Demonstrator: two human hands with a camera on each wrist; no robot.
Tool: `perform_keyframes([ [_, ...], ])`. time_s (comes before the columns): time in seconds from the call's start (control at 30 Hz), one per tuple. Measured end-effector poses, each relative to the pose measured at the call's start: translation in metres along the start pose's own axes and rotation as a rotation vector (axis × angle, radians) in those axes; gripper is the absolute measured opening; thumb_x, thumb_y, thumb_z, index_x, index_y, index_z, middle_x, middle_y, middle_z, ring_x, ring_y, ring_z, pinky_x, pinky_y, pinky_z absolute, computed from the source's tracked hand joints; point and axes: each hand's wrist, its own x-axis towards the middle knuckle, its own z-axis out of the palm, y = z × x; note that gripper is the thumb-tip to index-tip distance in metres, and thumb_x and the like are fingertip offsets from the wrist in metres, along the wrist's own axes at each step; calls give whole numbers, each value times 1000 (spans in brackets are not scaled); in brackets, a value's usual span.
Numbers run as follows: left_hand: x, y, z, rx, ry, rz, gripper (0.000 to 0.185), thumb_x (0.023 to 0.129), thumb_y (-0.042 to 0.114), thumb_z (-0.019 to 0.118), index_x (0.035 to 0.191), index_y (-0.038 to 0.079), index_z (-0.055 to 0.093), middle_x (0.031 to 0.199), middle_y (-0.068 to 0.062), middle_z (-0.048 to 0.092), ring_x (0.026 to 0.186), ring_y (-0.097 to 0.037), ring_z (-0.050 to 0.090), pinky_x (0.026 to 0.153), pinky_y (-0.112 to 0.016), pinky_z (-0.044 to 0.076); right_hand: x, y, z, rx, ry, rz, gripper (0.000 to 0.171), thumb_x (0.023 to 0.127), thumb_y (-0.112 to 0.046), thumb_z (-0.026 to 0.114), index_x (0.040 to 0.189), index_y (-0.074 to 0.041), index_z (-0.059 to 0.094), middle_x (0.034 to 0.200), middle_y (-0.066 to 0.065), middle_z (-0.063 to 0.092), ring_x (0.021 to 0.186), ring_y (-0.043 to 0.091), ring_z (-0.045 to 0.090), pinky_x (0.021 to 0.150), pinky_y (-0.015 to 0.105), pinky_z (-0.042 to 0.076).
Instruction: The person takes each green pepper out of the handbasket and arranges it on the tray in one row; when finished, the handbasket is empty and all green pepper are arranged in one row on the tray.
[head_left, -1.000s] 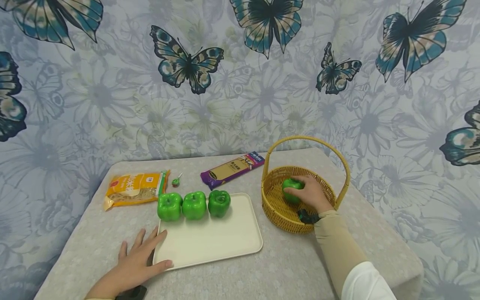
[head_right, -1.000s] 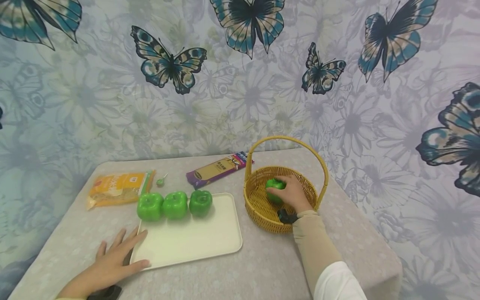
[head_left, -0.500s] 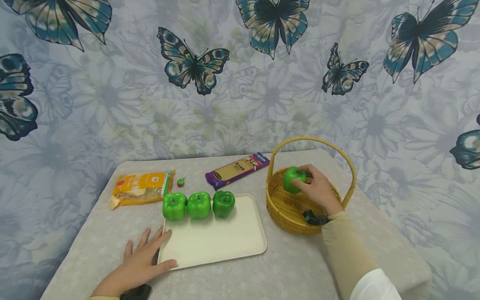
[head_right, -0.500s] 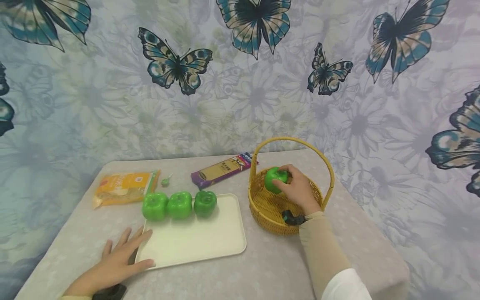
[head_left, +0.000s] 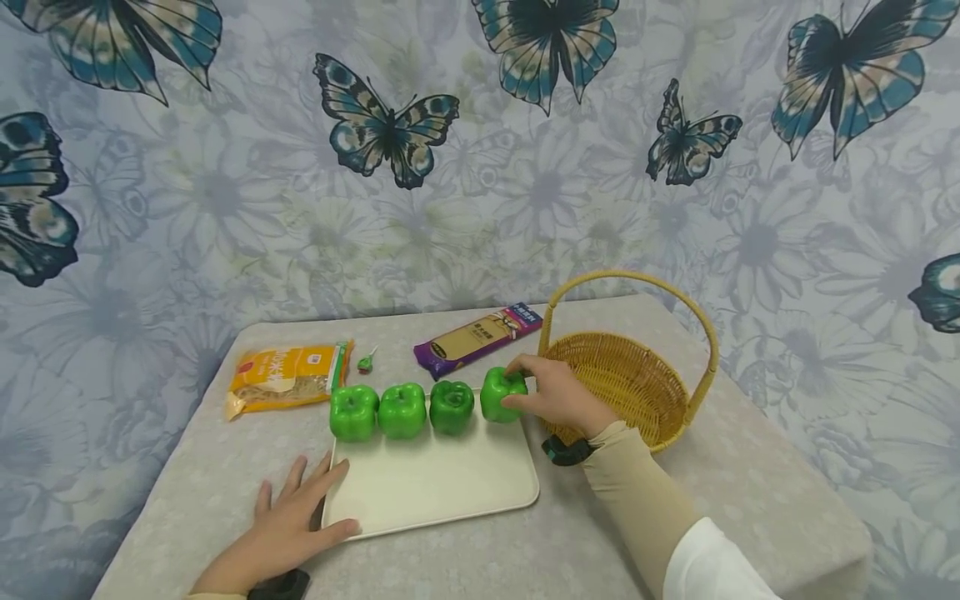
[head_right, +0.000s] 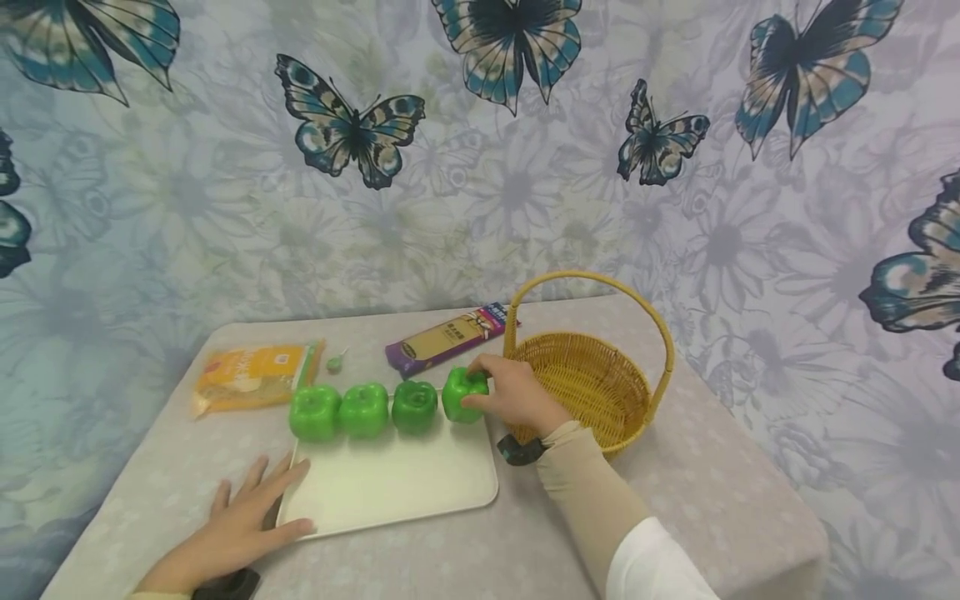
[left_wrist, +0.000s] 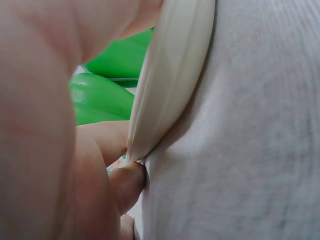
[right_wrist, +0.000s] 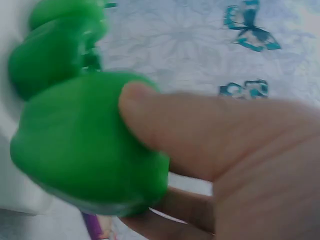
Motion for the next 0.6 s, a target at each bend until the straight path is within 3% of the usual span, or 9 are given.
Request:
perform_keyframes([
  [0.17, 1, -1, 1, 2, -3, -4, 87, 75, 71, 54, 145, 23, 34, 152, -18, 16, 134, -51, -2, 87, -75, -15, 6, 4, 14, -140, 25, 19, 40, 77, -46, 72, 109, -24, 60, 104, -9, 63, 97, 13, 59, 91, 49, 27],
  [0.6, 1, 1, 1, -5, -13, -18, 90, 74, 72, 55, 145, 22, 34, 152, -18, 16, 134, -51, -2, 87, -74, -17, 10, 0, 22, -126, -46, 18, 42, 79, -42, 71, 114, -22, 59, 111, -10, 61, 101, 11, 56, 91, 47, 26],
])
